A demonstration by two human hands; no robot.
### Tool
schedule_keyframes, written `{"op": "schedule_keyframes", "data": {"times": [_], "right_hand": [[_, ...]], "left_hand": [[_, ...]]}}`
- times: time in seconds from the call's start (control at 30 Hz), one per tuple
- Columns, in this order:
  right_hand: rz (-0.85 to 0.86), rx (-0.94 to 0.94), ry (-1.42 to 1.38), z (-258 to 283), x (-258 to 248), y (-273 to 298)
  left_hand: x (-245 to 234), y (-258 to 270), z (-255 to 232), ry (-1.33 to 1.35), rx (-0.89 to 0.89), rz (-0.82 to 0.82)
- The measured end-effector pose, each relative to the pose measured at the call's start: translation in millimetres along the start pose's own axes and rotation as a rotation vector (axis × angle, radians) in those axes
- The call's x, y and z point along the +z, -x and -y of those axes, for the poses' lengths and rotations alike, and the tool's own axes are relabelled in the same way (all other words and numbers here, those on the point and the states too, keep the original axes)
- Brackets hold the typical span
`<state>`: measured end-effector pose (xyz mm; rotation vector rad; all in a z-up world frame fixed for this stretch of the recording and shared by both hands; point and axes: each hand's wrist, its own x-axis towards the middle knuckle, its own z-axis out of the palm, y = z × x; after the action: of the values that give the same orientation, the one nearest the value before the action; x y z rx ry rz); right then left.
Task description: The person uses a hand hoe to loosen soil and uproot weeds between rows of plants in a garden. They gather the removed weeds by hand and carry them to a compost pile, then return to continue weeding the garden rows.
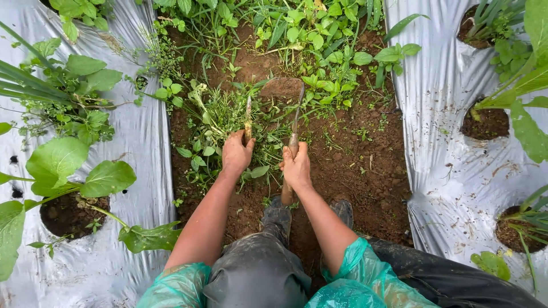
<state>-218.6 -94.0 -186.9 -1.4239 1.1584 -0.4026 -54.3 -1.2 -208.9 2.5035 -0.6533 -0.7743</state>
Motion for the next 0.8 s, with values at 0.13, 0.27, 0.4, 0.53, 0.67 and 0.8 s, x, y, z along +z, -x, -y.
{"op": "schedule_keyframes", "data": {"times": [0.13,0.27,0.4,0.53,0.67,0.8], "right_hand": [[-0.097,0.016,-0.015,-4.1,-37.2,-26.1],[-0.234,-0.022,-0.064,15.2,-65.8,-41.5],[-0.328,-0.092,-0.163,12.4,-82.2,-66.2],[-0.329,-0.108,-0.178,22.0,-78.4,-71.7],[-0.275,-0.074,-0.196,33.3,-71.6,-73.2],[-0.239,0.037,-0.238,16.9,-56.9,-76.8]], "left_hand": [[27.5,-10.6,10.1,-0.054,0.034,0.035],[19.2,-2.1,-0.6,-0.050,0.009,0.074],[38.4,-15.4,16.6,-0.076,0.036,0.010],[31.3,-22.7,9.9,-0.163,0.109,-0.114],[-11.1,2.1,-29.7,-0.233,0.067,-0.150],[3.3,-5.9,-15.1,-0.156,0.020,-0.003]]}}
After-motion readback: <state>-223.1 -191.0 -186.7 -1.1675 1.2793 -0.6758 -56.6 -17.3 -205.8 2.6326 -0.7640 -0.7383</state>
